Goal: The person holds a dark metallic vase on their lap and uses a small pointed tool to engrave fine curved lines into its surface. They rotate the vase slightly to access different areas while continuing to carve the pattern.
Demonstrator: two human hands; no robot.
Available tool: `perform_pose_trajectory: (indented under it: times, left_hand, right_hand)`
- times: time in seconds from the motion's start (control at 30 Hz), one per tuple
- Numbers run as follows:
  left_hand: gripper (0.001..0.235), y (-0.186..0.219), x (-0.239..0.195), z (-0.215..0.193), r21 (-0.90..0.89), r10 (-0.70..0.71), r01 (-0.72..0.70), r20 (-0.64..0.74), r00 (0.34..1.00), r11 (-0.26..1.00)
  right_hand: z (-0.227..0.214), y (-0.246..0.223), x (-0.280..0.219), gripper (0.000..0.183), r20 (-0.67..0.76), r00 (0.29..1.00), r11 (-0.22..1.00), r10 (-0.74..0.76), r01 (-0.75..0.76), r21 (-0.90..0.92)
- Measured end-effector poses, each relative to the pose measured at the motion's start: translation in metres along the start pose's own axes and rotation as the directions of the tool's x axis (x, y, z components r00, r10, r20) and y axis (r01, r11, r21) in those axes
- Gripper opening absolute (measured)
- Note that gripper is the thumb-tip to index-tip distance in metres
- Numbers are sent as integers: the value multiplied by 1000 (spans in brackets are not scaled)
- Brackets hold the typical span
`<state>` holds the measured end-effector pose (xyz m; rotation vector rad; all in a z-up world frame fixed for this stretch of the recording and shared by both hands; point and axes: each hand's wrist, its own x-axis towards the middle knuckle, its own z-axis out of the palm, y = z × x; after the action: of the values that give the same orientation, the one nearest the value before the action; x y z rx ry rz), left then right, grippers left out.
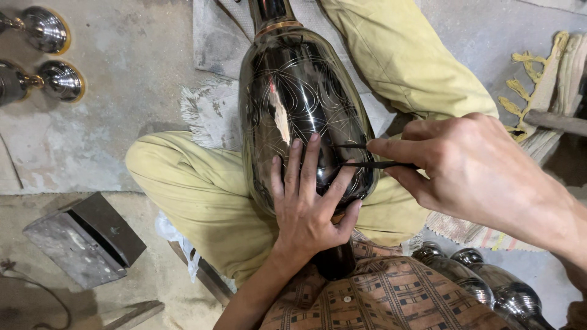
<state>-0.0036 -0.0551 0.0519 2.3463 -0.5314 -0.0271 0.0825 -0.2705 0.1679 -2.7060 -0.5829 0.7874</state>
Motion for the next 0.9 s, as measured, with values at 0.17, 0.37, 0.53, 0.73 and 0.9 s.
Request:
perform_pose_trajectory:
  times: [0.17, 0.37, 0.53, 0.73, 0.9]
  left_hand:
    - [39, -5, -6, 9, -93, 31, -49, -191, 981, 994]
    - [22, -11, -16, 16, -246, -8, -114, -444, 896, 962]
    - [24, -11, -16, 18, -291, -36, -127, -496, 868, 948]
    - [26, -9, -14, 18, -263, -22, -125, -494, 869, 957]
    - [28, -7, -11, 16, -227, -22, -86, -435, 900, 970]
  right_hand:
    - [-12, -11, 9, 33, 4, 999, 999, -36, 36, -12]
    - [-17, -17, 22, 32, 245, 968, 989, 56, -20, -147]
    - [-11, -8, 29, 59, 245, 939, 893, -240, 313, -324]
    - [-28, -3, 57, 56, 280, 629, 387, -726, 709, -590]
    - [-43, -35, 87, 41, 884, 457, 366, -96, 842, -396]
